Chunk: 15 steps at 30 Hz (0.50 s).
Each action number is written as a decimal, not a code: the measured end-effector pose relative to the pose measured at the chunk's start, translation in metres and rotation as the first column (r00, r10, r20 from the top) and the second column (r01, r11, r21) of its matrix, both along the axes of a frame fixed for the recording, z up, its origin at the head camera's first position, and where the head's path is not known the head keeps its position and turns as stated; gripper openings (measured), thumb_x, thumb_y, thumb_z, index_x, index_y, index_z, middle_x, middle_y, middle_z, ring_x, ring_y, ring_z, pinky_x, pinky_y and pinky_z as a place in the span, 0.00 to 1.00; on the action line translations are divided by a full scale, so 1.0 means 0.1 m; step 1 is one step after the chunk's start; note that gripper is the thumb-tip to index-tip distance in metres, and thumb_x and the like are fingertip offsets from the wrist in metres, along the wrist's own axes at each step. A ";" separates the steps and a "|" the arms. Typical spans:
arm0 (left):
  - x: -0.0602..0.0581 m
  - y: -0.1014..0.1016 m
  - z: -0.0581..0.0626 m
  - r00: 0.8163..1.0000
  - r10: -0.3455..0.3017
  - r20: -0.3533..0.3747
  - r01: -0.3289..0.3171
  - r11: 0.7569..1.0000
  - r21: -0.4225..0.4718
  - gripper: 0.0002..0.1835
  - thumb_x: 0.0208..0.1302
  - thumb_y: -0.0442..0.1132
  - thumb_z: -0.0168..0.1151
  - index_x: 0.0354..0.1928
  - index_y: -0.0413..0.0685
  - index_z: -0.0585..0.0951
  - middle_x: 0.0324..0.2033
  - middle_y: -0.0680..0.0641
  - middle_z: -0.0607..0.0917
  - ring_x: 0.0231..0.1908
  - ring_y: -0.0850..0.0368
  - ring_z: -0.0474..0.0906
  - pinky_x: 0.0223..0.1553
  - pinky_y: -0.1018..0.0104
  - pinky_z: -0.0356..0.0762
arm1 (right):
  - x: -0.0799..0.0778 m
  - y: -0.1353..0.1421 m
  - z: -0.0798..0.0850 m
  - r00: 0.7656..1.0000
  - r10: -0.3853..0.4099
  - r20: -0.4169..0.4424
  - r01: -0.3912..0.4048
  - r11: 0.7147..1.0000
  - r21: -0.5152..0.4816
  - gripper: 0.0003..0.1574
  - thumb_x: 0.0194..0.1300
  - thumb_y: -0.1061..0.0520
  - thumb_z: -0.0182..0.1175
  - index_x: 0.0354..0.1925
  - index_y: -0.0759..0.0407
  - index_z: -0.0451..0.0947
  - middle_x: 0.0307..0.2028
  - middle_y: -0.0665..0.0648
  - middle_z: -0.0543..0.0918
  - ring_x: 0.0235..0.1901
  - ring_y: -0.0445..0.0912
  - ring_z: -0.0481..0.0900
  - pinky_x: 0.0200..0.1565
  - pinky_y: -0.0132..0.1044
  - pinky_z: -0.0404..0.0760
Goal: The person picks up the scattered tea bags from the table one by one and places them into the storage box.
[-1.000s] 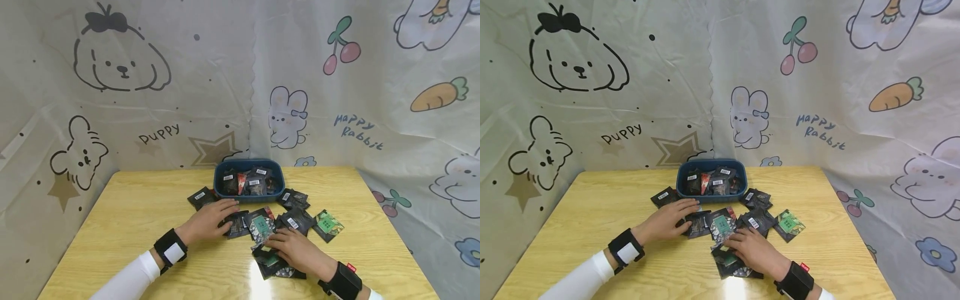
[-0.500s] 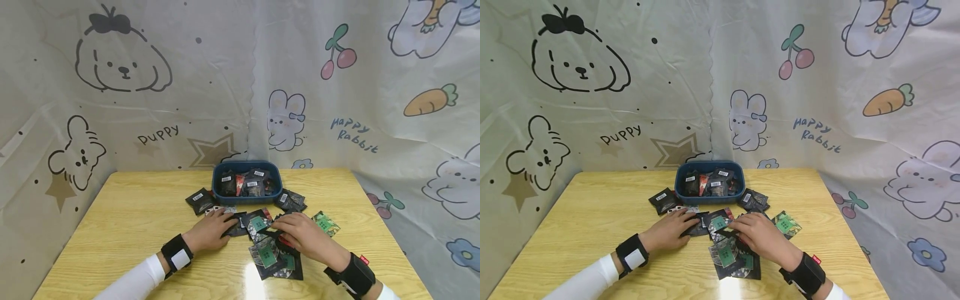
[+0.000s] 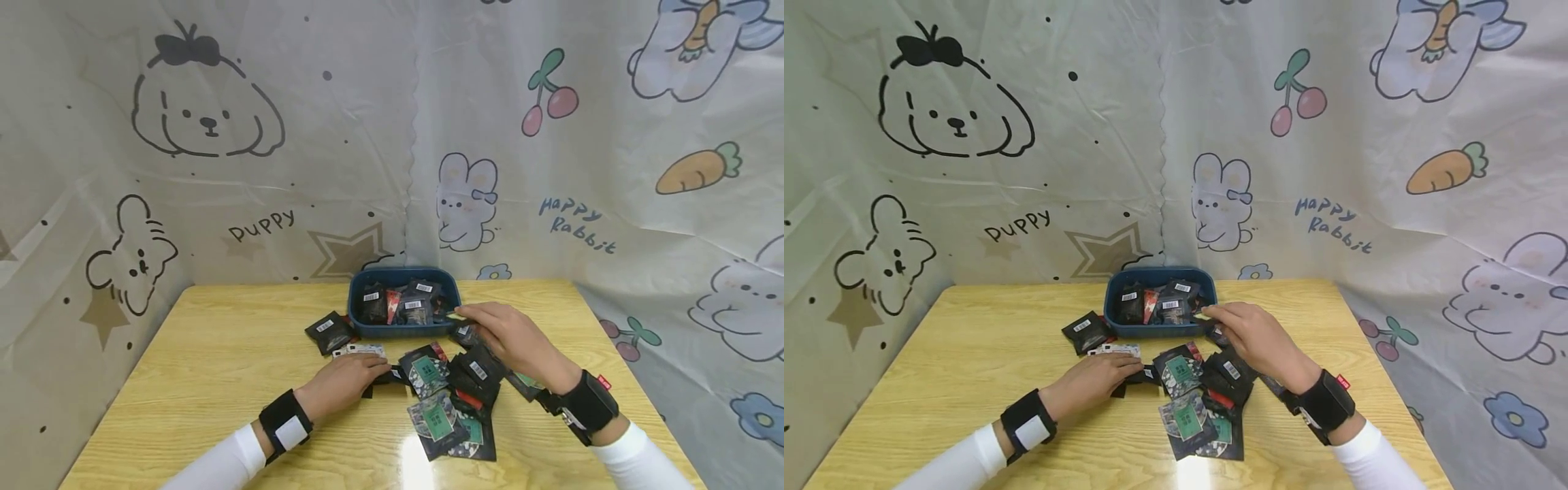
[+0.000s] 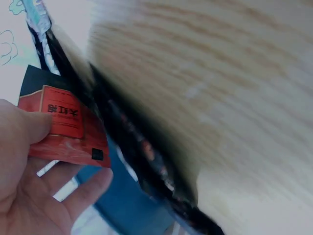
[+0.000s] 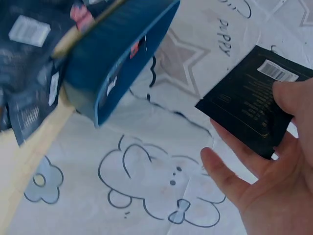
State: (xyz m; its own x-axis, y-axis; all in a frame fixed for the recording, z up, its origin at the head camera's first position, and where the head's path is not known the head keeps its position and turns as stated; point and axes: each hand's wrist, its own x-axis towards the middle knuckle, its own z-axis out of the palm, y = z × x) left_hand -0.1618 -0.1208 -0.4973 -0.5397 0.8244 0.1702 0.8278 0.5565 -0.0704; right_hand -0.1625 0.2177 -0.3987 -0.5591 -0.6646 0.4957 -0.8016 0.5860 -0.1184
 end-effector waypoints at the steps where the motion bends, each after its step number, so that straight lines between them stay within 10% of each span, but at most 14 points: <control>1: 0.03 -0.01 0.03 1.000 0.004 0.004 -0.004 1.000 0.005 0.23 0.60 0.28 0.56 0.58 0.51 0.74 0.54 0.49 0.77 0.54 0.56 0.70 0.52 0.60 0.73 | -0.05 -0.01 0.02 1.000 -0.003 -0.009 0.003 1.000 -0.004 0.29 0.63 0.63 0.55 0.63 0.52 0.67 0.52 0.54 0.76 0.51 0.48 0.73 0.49 0.46 0.77; 15: 0.40 -0.18 0.36 1.000 0.011 0.008 -0.011 0.998 0.062 0.24 0.61 0.33 0.59 0.60 0.52 0.72 0.57 0.52 0.75 0.54 0.60 0.70 0.49 0.62 0.75 | -0.75 -0.31 -0.06 0.996 -0.049 -0.080 0.045 0.998 -0.044 0.25 0.68 0.59 0.50 0.63 0.52 0.67 0.58 0.55 0.72 0.55 0.50 0.69 0.51 0.50 0.74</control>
